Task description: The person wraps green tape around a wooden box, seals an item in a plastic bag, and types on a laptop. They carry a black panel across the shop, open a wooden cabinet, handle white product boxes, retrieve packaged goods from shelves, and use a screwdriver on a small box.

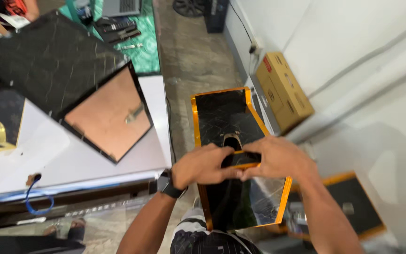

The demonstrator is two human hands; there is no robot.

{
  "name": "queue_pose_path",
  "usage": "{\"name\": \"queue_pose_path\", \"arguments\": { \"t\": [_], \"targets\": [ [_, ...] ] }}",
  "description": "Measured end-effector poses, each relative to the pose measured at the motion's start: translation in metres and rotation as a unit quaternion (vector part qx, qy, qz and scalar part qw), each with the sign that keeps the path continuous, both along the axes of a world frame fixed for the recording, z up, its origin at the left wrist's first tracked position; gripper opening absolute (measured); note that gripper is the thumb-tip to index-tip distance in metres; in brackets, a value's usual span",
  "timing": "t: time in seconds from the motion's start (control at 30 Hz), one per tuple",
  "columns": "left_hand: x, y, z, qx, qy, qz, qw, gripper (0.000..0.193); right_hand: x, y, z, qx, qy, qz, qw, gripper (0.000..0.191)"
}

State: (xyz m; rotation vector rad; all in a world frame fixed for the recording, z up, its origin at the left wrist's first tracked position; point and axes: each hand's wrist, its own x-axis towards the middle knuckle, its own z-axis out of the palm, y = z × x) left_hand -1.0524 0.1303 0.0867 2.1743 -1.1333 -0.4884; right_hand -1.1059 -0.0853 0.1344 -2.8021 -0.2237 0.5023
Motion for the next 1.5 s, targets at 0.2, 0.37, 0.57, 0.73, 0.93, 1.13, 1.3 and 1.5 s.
{"name": "queue_pose_path", "arguments": {
  "t": [0.2, 0.37, 0.57, 0.73, 0.93, 1.13, 1.3, 1.5],
  "targets": [
    [0.099, -0.038, 0.026, 0.008, -0.066, 0.1, 0.993, 0.056, 0.14, -0.046, 0.014, 0.002, -0.11, 0.139, 0.984, 0.066],
    [0.166, -0.052, 0.036, 0.049, -0.043, 0.187, 0.98, 0.054, 0.249, -0.068, 0.012, 0.051, -0.093, 0.242, 0.964, 0.062],
    [0.219, -0.065, 0.051, 0.034, -0.041, 0.297, 0.953, 0.047, 0.372, -0.071, 0.016, 0.093, -0.069, 0.382, 0.917, 0.059],
    [0.236, -0.062, 0.067, 0.025, -0.031, 0.412, 0.91, 0.046, 0.453, -0.031, 0.039, 0.105, -0.1, 0.55, 0.823, 0.06],
    [0.264, -0.023, 0.066, 0.008, -0.044, 0.47, 0.881, 0.044, 0.508, 0.043, 0.045, 0.067, -0.013, 0.577, 0.814, 0.057],
    [0.291, 0.023, 0.056, -0.02, -0.032, 0.478, 0.877, 0.046, 0.541, 0.095, 0.038, 0.067, -0.018, 0.622, 0.78, 0.052],
    [0.3, 0.07, 0.059, -0.046, -0.05, 0.526, 0.848, 0.046, 0.549, 0.124, 0.035, 0.039, 0.005, 0.588, 0.808, 0.051],
    [0.34, 0.19, 0.056, 0.131, -0.253, 0.626, 0.726, 0.046, 0.565, 0.139, 0.022, -0.013, 0.007, 0.553, 0.833, 0.058]
  ]
}}
